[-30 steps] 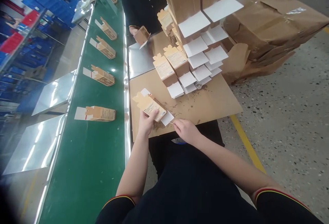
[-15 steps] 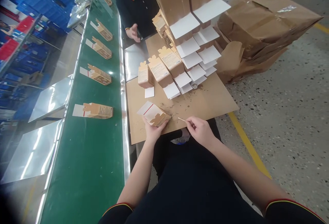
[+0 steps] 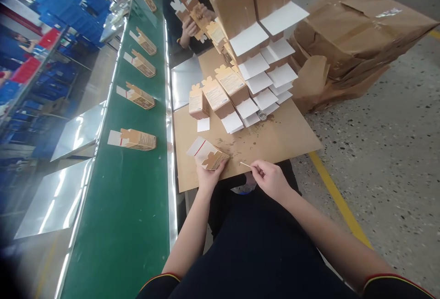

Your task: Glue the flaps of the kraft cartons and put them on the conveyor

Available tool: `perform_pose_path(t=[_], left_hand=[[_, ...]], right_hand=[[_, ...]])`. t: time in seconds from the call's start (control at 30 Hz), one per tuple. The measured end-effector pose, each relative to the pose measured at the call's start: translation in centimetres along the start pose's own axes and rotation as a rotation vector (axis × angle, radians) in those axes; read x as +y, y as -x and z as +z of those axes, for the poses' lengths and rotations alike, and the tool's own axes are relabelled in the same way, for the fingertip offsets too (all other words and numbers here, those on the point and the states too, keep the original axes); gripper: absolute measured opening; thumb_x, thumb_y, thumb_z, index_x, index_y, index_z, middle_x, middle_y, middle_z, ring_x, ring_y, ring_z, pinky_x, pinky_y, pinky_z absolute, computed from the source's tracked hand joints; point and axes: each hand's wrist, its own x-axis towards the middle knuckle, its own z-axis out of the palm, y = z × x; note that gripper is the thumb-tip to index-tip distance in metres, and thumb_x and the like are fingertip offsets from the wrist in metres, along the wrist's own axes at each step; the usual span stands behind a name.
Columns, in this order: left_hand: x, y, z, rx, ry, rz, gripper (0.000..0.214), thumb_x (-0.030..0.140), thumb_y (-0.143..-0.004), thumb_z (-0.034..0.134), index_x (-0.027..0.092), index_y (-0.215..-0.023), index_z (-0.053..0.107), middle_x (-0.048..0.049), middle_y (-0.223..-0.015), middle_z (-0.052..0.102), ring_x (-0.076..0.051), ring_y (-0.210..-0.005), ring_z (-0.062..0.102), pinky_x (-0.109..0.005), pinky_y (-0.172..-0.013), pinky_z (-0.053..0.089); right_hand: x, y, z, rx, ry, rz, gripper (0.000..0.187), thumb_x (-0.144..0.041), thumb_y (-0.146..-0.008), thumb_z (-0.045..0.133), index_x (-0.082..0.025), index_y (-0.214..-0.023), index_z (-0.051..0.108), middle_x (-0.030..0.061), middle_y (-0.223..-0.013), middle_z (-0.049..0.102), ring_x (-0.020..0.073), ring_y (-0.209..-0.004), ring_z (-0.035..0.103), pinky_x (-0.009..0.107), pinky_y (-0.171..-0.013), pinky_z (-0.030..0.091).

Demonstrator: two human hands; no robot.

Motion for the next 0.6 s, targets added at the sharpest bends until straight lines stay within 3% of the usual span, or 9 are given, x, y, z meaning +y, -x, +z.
perform_pose_path(t=[0.07, 0.17, 0.27, 0.33, 0.4, 0.47, 0.6], left_hand=[[0.0, 0.2, -2.7, 0.269, -0.100, 0.083, 0.090, 0.049, -0.069, 0.111, 0.024, -0.139, 0.059, -0.0217, -0.141, 0.074, -0.045, -0.147, 0.070, -0.062, -0.125, 0.056], [0.6, 0.8, -9.6, 0.649, -0.184, 0.141, 0.105, 0.056, -0.062, 0.112, 0.025, -0.143, 0.054, -0.0205, -0.143, 0.074, -0.045, -0.145, 0.071, -0.069, -0.123, 0.058], [1.2, 1.3, -17.4, 0.834, -0.204, 0.175, 0.111, 0.062, -0.067, 0.105, 0.032, -0.151, 0.039, -0.0183, -0.166, 0.059, -0.043, -0.162, 0.057, -0.070, -0.132, 0.049], [1.2, 1.5, -21.2, 0.901, -0.226, 0.097, 0.104, 0.063, -0.066, 0.104, 0.032, -0.142, 0.039, -0.0148, -0.162, 0.059, -0.043, -0.160, 0.057, -0.070, -0.134, 0.047], [0.7, 1.7, -23.4, 0.921, -0.216, -0.017, 0.100, 0.060, -0.062, 0.103, 0.030, -0.132, 0.038, -0.0142, -0.152, 0.061, -0.044, -0.154, 0.061, -0.070, -0.133, 0.048], [0.2, 2.3, -24.4, 0.974, -0.255, -0.050, 0.101, 0.055, -0.062, 0.101, 0.029, -0.134, 0.034, -0.0160, -0.151, 0.055, -0.046, -0.156, 0.056, -0.071, -0.135, 0.044], [0.3, 3.1, -23.6, 1.222, -0.576, 0.191, 0.089, 0.049, -0.079, 0.083, 0.033, -0.148, 0.030, -0.0167, -0.157, 0.043, -0.051, -0.165, 0.037, -0.078, -0.139, 0.029]], right_hand=[[0.1, -0.1, -0.3, 0.023, 0.008, 0.006, 0.031, -0.039, -0.112, 0.060, -0.026, -0.086, 0.071, 0.0016, -0.068, 0.068, 0.0169, -0.056, 0.062, 0.030, -0.058, 0.054], [0.4, -0.3, -1.1, 0.073, 0.014, 0.022, 0.031, -0.042, -0.112, 0.062, -0.027, -0.087, 0.073, 0.0020, -0.068, 0.069, 0.0175, -0.056, 0.063, 0.030, -0.058, 0.056], [0.7, -0.7, -1.7, 0.088, 0.016, 0.037, 0.030, -0.043, -0.110, 0.064, -0.026, -0.087, 0.074, 0.0021, -0.067, 0.069, 0.0176, -0.056, 0.063, 0.030, -0.056, 0.055], [0.7, -1.1, -1.8, 0.090, 0.010, 0.042, 0.029, -0.043, -0.109, 0.065, -0.026, -0.086, 0.074, 0.0022, -0.067, 0.070, 0.0174, -0.055, 0.064, 0.030, -0.056, 0.055], [0.6, -1.6, -1.7, 0.101, 0.006, 0.043, 0.030, -0.044, -0.108, 0.066, -0.026, -0.086, 0.074, 0.0024, -0.068, 0.071, 0.0175, -0.056, 0.065, 0.029, -0.057, 0.056], [0.6, -1.9, -1.8, 0.118, 0.011, 0.044, 0.032, -0.045, -0.109, 0.066, -0.026, -0.086, 0.074, 0.0028, -0.068, 0.071, 0.0180, -0.057, 0.066, 0.030, -0.058, 0.057], [1.5, -1.9, -3.1, 0.181, 0.052, 0.067, 0.029, -0.046, -0.109, 0.067, -0.026, -0.089, 0.076, 0.0033, -0.071, 0.073, 0.0191, -0.058, 0.068, 0.032, -0.060, 0.059]])
